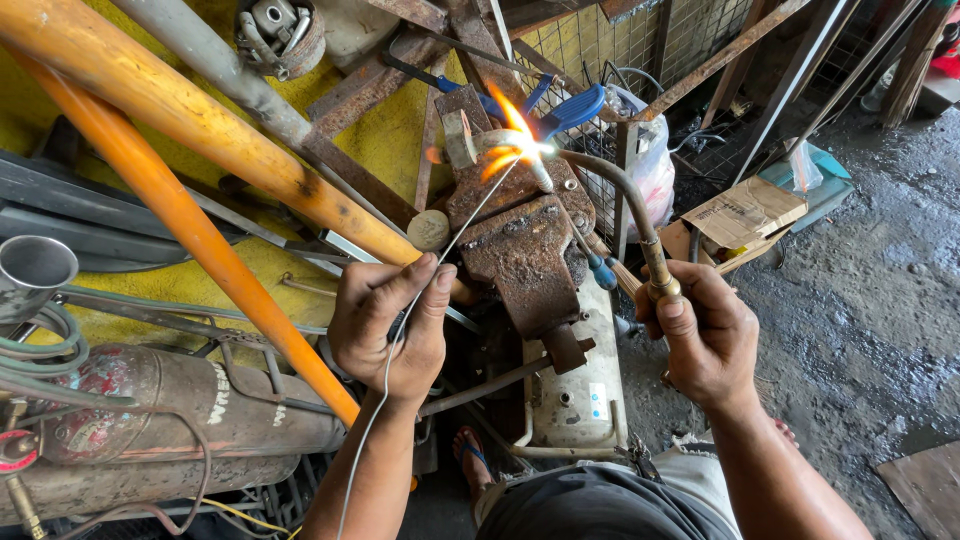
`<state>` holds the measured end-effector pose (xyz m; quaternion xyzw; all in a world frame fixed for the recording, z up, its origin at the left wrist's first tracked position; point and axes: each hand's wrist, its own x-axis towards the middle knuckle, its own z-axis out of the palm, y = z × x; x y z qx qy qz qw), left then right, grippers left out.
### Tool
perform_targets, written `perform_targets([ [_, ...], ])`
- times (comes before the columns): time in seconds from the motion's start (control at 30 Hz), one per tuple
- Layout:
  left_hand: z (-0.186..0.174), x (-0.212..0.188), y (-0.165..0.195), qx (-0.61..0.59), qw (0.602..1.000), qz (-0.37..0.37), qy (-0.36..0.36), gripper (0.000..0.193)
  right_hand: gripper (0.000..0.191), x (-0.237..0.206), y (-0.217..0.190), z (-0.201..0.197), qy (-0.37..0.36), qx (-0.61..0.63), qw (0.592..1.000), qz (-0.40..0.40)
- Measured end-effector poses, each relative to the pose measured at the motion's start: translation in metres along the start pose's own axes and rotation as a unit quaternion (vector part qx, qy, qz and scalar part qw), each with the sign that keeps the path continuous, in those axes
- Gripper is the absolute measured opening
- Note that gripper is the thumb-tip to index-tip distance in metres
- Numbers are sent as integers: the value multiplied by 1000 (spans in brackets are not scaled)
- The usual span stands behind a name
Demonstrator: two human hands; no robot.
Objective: The person uses a blowtorch to heat a metal rod clamped in a vise and applies a soldering rod to the heated area. The person repeatedly applies heat and solder to the same section of the rod.
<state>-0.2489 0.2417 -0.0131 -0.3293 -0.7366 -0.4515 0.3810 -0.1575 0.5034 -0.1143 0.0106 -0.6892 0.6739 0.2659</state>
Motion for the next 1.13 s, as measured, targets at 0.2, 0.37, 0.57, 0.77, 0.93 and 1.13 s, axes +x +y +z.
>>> perform_targets([
  [0.2,0,0,2,27,999,26,-4,33,39,-1,2,1,-3,0,1000,-2],
  [0.37,-2,-1,4,38,999,32,-6,35,39,1,1,0,-1,6,1000,-2],
  [0.57,1,0,2,40,999,34,-4,36,38,4,1,-1,1,10,1000,1],
  [0.77,0,4,4,32,999,41,-11,35,37,5,-1,-1,27,51,998,-5],
  [0.93,-7,4,8,48,997,53,-26,34,37,2,1,-2,17,47,999,-11],
  [1.13,2,9,6,59,996,66,-8,34,38,-4,7,1,11,24,1000,-2],
])
